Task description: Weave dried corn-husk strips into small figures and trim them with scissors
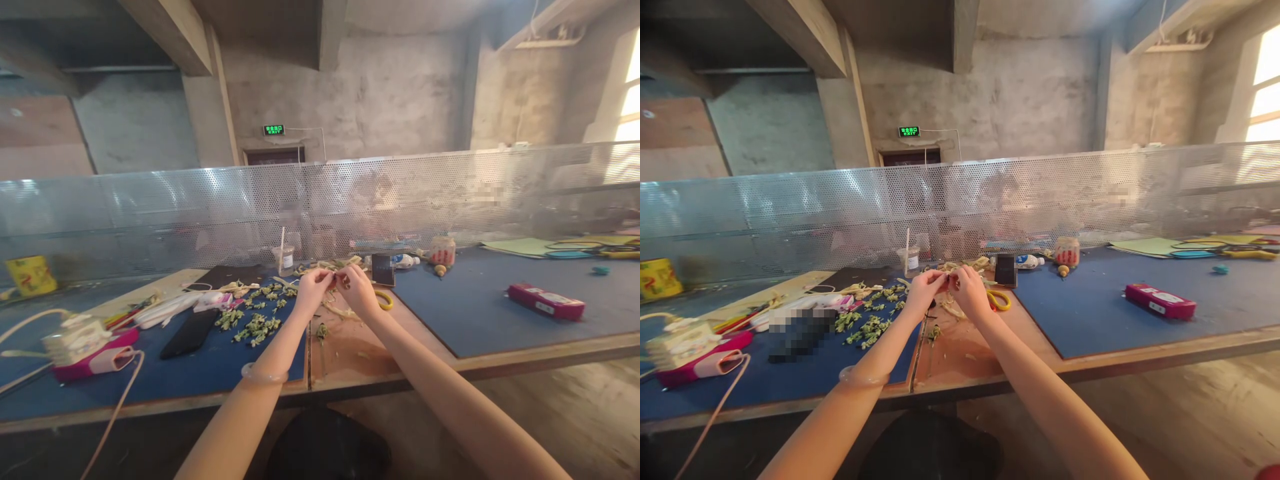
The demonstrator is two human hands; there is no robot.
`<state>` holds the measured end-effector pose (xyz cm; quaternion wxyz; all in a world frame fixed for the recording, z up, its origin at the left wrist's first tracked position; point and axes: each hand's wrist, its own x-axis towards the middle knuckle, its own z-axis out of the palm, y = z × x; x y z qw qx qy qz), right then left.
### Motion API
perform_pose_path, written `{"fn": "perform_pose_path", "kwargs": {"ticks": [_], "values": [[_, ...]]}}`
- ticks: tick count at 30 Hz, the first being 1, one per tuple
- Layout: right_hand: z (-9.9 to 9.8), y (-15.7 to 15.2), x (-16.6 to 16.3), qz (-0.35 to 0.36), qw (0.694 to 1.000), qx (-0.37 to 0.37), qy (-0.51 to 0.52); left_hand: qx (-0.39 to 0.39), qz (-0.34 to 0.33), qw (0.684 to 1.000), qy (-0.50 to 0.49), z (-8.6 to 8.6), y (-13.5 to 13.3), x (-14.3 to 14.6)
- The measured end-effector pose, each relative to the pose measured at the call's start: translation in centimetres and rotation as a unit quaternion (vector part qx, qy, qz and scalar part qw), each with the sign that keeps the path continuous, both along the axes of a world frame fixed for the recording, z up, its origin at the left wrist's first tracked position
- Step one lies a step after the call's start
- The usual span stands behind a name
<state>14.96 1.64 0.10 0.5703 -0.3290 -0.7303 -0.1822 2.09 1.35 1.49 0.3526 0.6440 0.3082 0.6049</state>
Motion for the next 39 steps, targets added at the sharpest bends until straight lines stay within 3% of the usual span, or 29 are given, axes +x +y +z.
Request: {"fn": "perform_pose_path", "kwargs": {"ticks": [7, 14, 24, 39], "values": [[0.0, 0.3, -0.2, 0.063, 0.992, -0.067, 0.085, 0.08, 0.063, 0.993, 0.061, 0.1, -0.4, -0.2], [0.0, 0.4, -0.1, 0.083, 0.985, -0.098, 0.116, 0.19, 0.145, 0.951, 0.194, 0.0, -0.7, -0.3], [-0.3, 0.8, 0.3, 0.056, 0.995, -0.059, 0.066, 0.18, 0.161, 0.949, 0.205, -0.3, 0.0, -0.5], [0.2, 0.9, 0.7, 0.018, 0.998, -0.062, -0.019, 0.152, 0.177, 0.948, 0.217, -0.3, 0.6, -0.8]]}}
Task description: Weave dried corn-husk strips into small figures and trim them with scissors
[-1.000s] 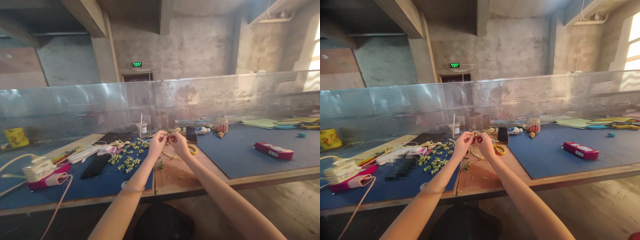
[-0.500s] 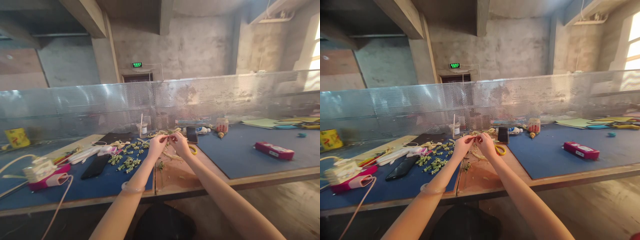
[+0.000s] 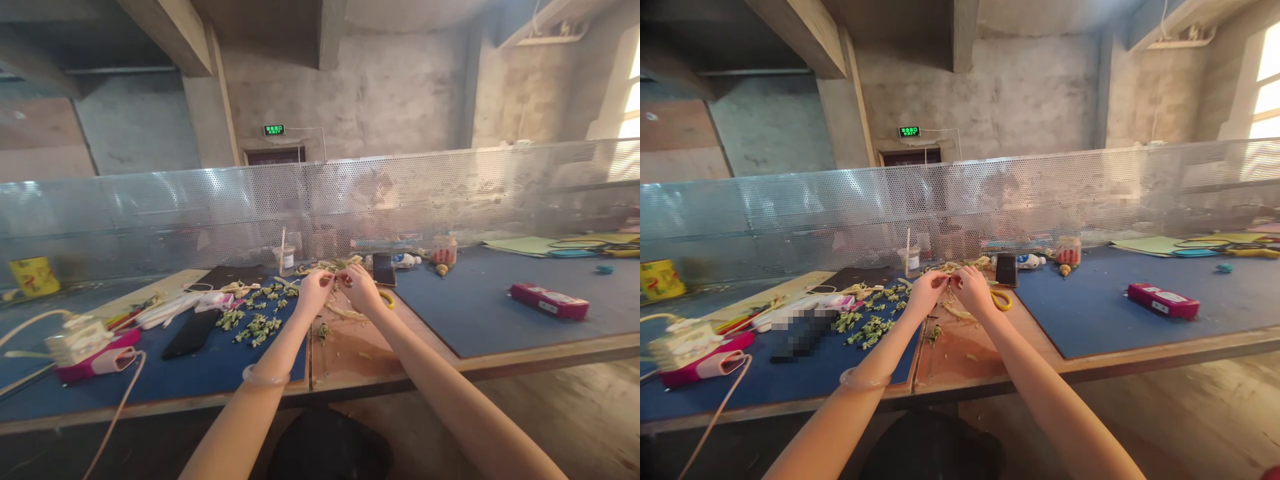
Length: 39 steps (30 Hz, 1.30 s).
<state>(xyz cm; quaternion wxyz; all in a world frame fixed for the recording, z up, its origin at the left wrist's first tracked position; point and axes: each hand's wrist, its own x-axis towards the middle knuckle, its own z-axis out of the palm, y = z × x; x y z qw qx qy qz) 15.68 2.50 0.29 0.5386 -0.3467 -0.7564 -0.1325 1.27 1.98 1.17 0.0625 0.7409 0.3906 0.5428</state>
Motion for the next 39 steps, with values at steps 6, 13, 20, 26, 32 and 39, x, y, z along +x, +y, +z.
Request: {"fn": "perform_pose_path", "kwargs": {"ticks": [6, 13, 20, 26, 32, 39], "values": [[0.2, 0.1, 0.4, 0.042, 0.99, -0.12, 0.064, -0.081, -0.078, 0.994, -0.006, 0.4, -0.1, -0.4], [0.9, -0.6, 0.8, 0.106, 0.961, -0.232, 0.109, -0.146, -0.097, 0.984, -0.025, 0.0, 0.2, -0.7], [0.9, -0.7, 1.0, 0.182, 0.938, -0.265, 0.129, -0.17, -0.122, 0.977, -0.047, -0.5, 0.7, -0.7], [1.1, -1.0, 1.0, 0.195, 0.932, -0.27, 0.142, -0.176, -0.135, 0.974, -0.054, -0.1, 0.3, -0.6], [0.9, -0.7, 1.1, 0.193, 0.931, -0.268, 0.159, -0.147, -0.136, 0.979, -0.02, 0.4, -0.4, -0.5], [0.4, -0.5, 0.6, 0.156, 0.949, -0.234, 0.146, -0.119, -0.081, 0.989, -0.029, 0.3, 0.0, -0.5]]}}
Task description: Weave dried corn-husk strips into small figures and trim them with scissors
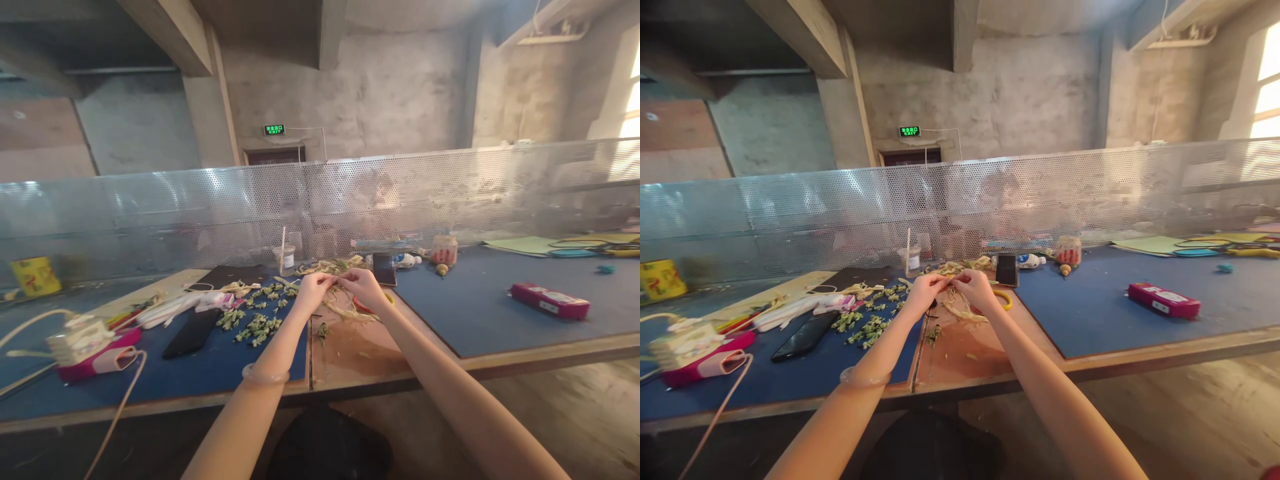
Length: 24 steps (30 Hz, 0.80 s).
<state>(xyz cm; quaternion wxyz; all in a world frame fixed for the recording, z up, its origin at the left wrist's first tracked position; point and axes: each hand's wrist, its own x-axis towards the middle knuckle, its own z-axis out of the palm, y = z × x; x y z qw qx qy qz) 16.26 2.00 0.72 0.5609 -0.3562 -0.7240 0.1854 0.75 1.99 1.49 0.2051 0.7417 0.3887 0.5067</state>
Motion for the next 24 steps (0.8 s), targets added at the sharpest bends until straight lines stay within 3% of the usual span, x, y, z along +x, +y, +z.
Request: {"fn": "perform_pose_path", "kwargs": {"ticks": [5, 10, 17, 24], "values": [[-0.3, 0.1, -0.3, -0.092, 0.987, 0.118, -0.067, -0.007, -0.019, 0.998, -0.053, -0.5, 0.7, 0.1], [-0.3, -0.8, -0.5, -0.196, 0.924, 0.27, -0.188, -0.056, -0.048, 0.987, -0.14, -0.3, 0.3, 0.5], [-0.1, -2.2, -1.0, -0.245, 0.866, 0.329, -0.285, -0.075, -0.025, 0.979, -0.187, -0.3, 0.3, 0.6], [-0.4, -2.7, -1.5, -0.232, 0.835, 0.348, -0.357, -0.062, 0.078, 0.985, -0.14, 0.0, -0.2, 0.7]]}}
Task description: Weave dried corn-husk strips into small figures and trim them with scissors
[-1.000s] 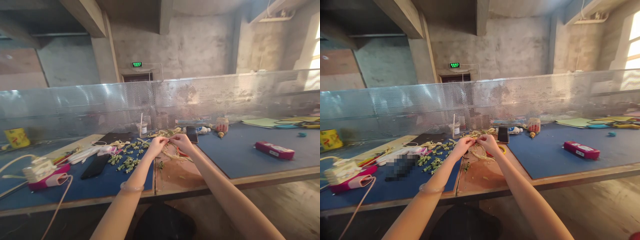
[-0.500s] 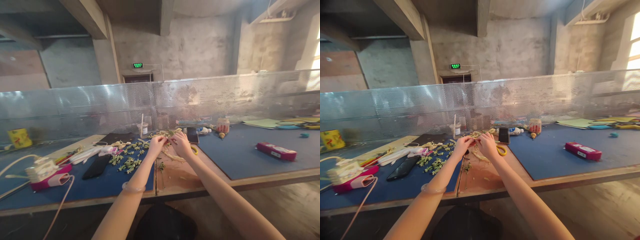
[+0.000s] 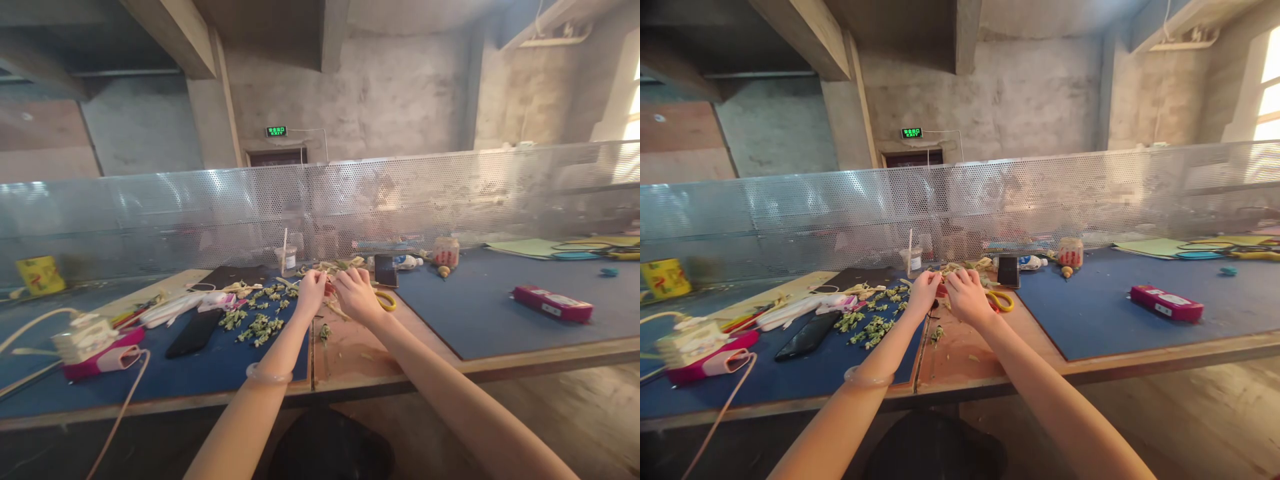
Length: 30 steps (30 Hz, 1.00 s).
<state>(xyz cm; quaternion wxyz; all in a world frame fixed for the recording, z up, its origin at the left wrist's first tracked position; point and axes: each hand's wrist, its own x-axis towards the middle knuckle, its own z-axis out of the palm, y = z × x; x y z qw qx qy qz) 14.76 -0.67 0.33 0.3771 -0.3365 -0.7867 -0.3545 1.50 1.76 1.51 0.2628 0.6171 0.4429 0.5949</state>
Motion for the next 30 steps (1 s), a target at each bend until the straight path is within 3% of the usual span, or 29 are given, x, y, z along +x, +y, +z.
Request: {"fn": "perform_pose_path", "kwargs": {"ticks": [9, 14, 19, 25, 30], "values": [[-0.3, 0.3, -0.5, -0.022, 1.0, -0.007, -0.011, 0.042, 0.131, 0.986, 0.093, 0.1, -0.7, 0.3], [0.1, 0.0, -0.5, -0.072, 0.996, -0.035, 0.036, 0.121, 0.145, 0.969, 0.161, -0.3, 0.0, -0.1], [0.3, 0.1, -0.3, -0.093, 0.992, -0.08, -0.024, 0.176, 0.107, 0.951, 0.231, -0.5, 0.0, -0.1], [0.4, -0.5, -0.3, -0.109, 0.976, -0.171, -0.075, 0.183, 0.099, 0.926, 0.315, -0.8, 0.0, -0.4], [0.7, -0.9, -0.5, -0.085, 0.967, -0.198, -0.137, 0.14, 0.122, 0.926, 0.327, -1.2, 0.2, -0.6]]}}
